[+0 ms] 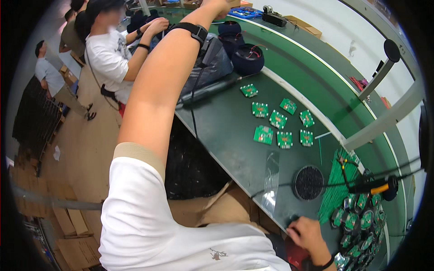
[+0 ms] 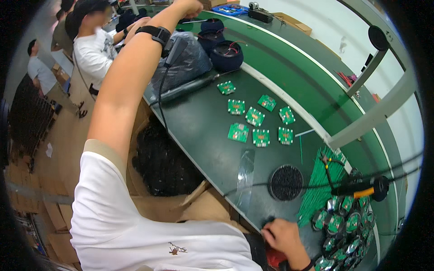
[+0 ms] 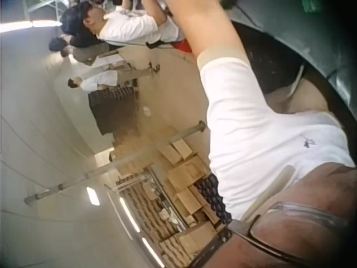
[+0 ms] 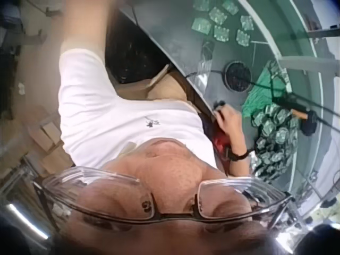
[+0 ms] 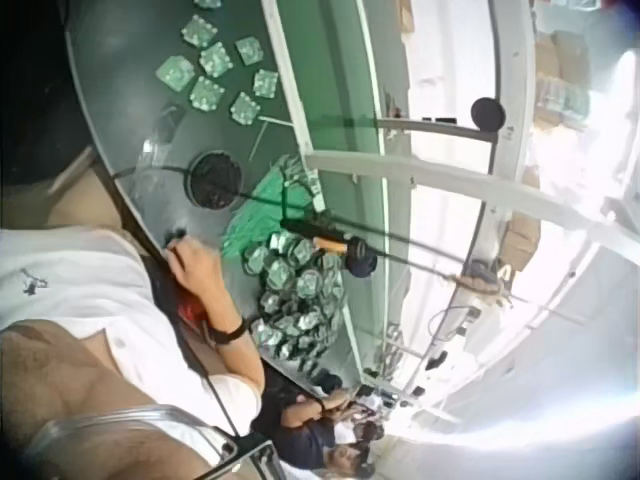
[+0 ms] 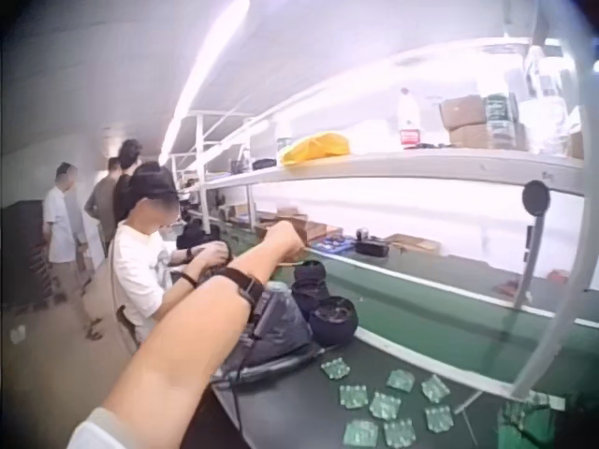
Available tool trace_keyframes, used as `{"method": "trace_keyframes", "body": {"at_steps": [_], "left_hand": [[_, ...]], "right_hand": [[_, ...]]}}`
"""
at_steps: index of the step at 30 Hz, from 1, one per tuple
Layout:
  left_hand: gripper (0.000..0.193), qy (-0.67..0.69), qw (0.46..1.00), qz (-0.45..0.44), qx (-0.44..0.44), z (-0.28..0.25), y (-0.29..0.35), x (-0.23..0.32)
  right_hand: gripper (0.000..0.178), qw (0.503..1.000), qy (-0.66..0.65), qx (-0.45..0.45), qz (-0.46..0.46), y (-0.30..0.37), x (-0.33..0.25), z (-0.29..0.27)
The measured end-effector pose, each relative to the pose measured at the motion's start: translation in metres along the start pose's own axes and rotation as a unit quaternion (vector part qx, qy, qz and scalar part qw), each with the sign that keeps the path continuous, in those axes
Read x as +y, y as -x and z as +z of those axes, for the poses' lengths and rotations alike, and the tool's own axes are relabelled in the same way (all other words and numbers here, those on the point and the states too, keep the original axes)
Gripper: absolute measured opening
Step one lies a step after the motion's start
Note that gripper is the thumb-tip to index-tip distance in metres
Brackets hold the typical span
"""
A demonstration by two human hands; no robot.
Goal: Assembling electronic circuit boards into plastic housings and using a soldering tool.
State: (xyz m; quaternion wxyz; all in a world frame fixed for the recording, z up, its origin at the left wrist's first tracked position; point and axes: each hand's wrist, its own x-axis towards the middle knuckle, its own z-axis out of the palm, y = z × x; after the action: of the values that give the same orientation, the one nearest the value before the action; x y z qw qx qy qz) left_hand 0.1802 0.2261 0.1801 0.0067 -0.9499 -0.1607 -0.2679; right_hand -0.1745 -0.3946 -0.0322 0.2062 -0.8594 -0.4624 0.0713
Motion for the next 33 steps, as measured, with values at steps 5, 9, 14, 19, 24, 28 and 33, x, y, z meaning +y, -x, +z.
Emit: {"method": "trace_keyframes", "body": {"at_steps": [5, 9, 14, 19, 24, 28, 33], "left_hand": [[0.031, -0.063, 0.992, -0.005, -0.111, 0.108, -0.104, -0.028], [0.033, 0.004, 0.962, -0.041, -0.269, 0.166, -0.132, -0.01], [0.041, -0.066, 0.948, -0.043, -0.307, 0.239, -0.159, -0.002], [0.039, -0.073, 0.945, -0.037, -0.318, 0.263, -0.158, 0.007], [0.043, -0.113, 0.971, 0.042, -0.205, 0.242, -0.154, 0.014], [0.052, -0.06, 0.986, 0.12, -0.097, 0.199, -0.142, 0.037], [0.049, 0.045, 0.962, 0.258, -0.072, 0.094, -0.076, 0.073]], "right_hand": [[0.018, 0.996, 0.03, -0.074, 0.034, 0.009, 0.001, 0.01], [0.015, 0.998, -0.049, -0.032, 0.023, 0.001, 0.003, -0.002], [0.002, 0.981, -0.13, -0.076, 0.121, -0.016, 0.009, -0.014], [0.026, 0.978, -0.163, -0.125, 0.045, 0.028, 0.035, 0.017], [0.033, 0.977, -0.17, -0.056, 0.112, 0.08, 0.034, 0.057], [0.026, 0.969, -0.211, -0.014, 0.129, 0.029, 0.024, 0.025], [0.01, 0.996, -0.04, -0.036, 0.066, -0.008, 0.001, -0.003]]}}
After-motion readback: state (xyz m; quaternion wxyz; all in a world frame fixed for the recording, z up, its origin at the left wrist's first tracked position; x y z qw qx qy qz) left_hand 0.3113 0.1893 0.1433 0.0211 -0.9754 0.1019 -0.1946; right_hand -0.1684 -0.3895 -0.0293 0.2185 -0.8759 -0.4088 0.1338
